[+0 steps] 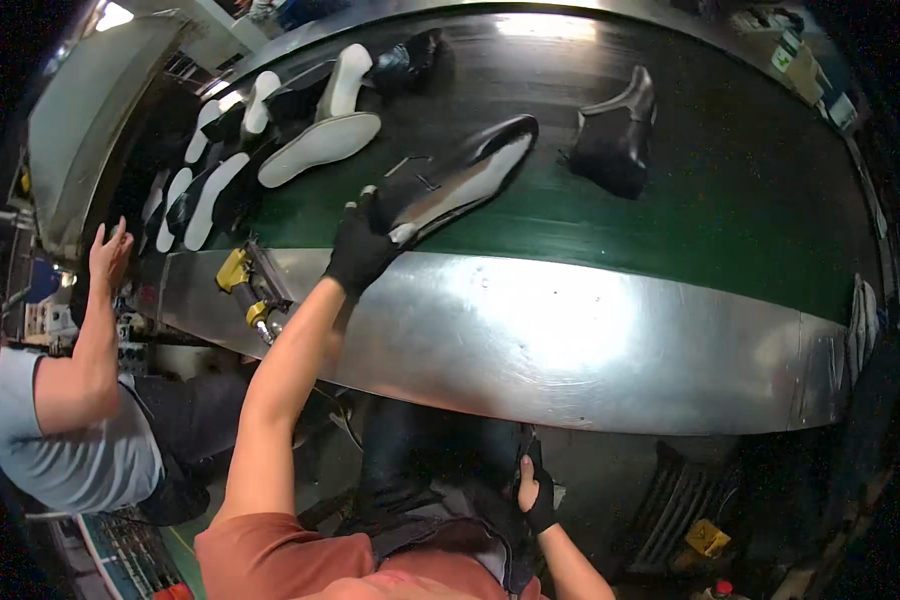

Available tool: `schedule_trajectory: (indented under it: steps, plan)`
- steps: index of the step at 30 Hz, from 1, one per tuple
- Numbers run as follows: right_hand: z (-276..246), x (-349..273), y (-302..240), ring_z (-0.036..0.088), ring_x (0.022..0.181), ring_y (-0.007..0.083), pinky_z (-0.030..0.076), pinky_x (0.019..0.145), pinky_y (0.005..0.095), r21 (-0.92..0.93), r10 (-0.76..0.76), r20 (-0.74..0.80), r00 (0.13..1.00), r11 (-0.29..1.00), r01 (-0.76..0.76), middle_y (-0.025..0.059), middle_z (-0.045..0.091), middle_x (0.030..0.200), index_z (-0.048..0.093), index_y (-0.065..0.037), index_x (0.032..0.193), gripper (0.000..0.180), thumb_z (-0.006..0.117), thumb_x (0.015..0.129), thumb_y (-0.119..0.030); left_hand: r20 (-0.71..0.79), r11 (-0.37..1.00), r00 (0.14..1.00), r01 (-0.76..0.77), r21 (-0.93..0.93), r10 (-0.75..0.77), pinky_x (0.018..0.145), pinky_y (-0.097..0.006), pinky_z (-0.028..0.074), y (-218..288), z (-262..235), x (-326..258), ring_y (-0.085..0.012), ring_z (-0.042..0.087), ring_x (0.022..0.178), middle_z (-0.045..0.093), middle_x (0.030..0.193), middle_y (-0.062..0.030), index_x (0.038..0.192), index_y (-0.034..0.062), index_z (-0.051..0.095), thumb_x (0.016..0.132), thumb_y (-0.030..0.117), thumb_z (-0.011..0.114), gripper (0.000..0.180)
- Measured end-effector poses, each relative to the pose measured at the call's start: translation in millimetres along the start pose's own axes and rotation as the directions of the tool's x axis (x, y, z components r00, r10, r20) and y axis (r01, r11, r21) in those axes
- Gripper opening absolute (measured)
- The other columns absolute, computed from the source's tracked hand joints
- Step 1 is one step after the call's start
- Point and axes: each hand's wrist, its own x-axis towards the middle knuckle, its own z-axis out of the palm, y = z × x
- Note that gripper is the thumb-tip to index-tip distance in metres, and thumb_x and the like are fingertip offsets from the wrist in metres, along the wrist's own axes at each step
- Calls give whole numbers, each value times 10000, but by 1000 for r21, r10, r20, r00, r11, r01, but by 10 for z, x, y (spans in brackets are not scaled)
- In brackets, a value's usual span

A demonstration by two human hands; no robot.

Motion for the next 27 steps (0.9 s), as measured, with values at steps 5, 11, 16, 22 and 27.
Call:
schedule_trajectory:
  steps: [5, 11, 16, 22, 27]
  plan:
    - [-18, -194, -138, 617, 521, 240, 511, 554, 340, 166, 120, 132, 984, 976, -141, 151, 635, 602, 635, 48, 749, 788, 264, 936, -622, -41, 873, 965, 215, -437, -258, 976, -362, 409, 349, 436, 122, -301, 476, 1180, 454, 1293, -212, 1347, 8, 372, 734, 213, 741, 744]
    - [3, -193, -75, 621, 524, 263, 518, 561, 348, 157, 108, 123, 986, 979, -127, 175, 621, 583, 617, 62, 747, 792, 282, 926, -633, 161, 396, 926, 297, -869, -341, 907, -331, 456, 241, 336, 108, -209, 528, 1064, 508, 1201, -99, 1327, 40, 397, 770, 118, 701, 639]
    - [-81, -267, -157, 620, 521, 261, 525, 562, 349, 172, 87, 120, 989, 979, -107, 175, 611, 575, 594, 49, 765, 761, 297, 922, -634, 203, 263, 921, 297, -918, -331, 933, -290, 424, 329, -57, -172, -186, 521, 1087, 527, 1202, -105, 1336, 19, 390, 777, 148, 682, 644]
    - [-150, -461, 122, 611, 537, 239, 507, 589, 326, 170, 54, 82, 995, 983, -68, 172, 612, 595, 581, 41, 826, 751, 326, 902, -662, -88, 489, 984, 0, -872, -158, 958, -308, 435, 431, -943, -1580, -190, 503, 1146, 477, 1287, -95, 1350, 64, 392, 828, -11, 581, 560]
    - [-162, -860, 219, 581, 608, 176, 468, 618, 298, 186, -22, -33, 999, 982, 27, 91, 568, 621, 578, -10, 856, 705, 327, 904, -667, 119, 439, 985, 161, -884, -121, 914, -339, 487, 284, -1868, -2806, -228, 552, 1114, 524, 1229, -127, 1287, 31, 463, 752, 83, 687, 582]
